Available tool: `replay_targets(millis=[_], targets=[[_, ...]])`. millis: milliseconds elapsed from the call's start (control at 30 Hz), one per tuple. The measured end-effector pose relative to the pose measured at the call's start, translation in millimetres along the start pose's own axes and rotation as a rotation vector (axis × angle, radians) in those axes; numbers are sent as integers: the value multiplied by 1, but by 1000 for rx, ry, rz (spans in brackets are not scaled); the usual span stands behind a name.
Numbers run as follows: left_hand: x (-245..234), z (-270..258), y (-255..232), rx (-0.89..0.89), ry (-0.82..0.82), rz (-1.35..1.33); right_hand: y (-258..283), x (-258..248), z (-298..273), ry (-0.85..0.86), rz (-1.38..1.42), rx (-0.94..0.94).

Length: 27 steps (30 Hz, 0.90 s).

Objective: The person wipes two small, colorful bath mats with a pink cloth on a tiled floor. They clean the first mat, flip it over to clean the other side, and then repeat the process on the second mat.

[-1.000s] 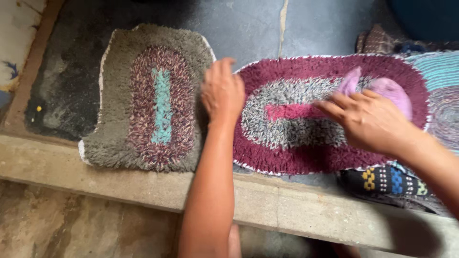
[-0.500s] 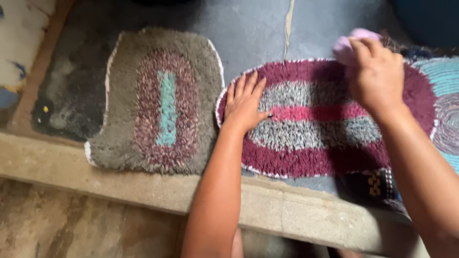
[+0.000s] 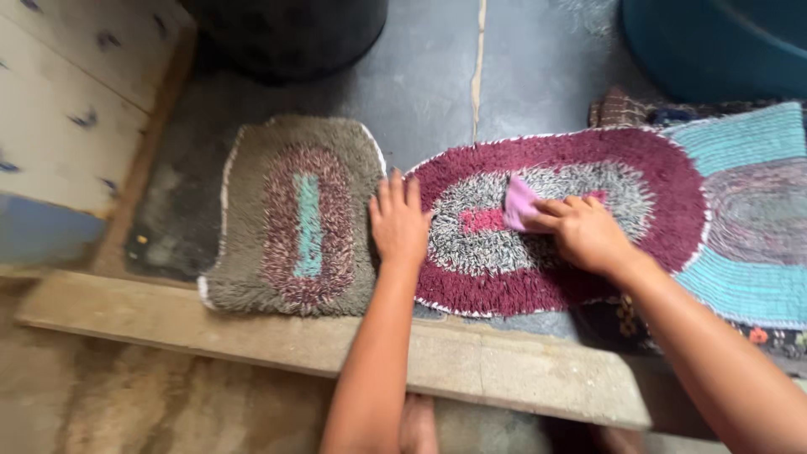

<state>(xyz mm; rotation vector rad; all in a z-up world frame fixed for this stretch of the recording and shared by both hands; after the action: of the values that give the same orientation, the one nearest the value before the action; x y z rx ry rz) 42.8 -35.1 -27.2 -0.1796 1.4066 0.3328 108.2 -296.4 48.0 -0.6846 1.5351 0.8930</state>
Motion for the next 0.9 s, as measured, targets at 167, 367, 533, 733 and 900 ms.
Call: replay_targets(millis=[167, 367, 533, 733, 900], targets=[[-19, -63, -59, 107, 619, -68, -92, -56, -71, -240, -89, 541], [-72, -109, -97, 146, 872, 1, -110, -30, -144, -476, -145, 735], [-76, -107, -97, 106, 784, -10, -110, -14, -160, -519, 43, 789], [-82, -108, -106, 243, 114, -97, -92, -15, -158, -625, -35, 738], [-76, -100, -102, 227, -67, -274, -79, -33, -163, -725, 20, 684]])
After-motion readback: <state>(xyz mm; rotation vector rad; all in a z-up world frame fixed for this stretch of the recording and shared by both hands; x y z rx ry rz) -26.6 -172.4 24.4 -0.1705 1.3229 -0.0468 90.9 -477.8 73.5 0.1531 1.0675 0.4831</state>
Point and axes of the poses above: each hand's wrist, its own z-axis towards the middle knuckle, its own x-axis out of the palm, y = z × x, the point moved 6 cm from there along z, towards the middle knuckle, and after that the axes turned 12 degrees about z, right-handed, at the moved point
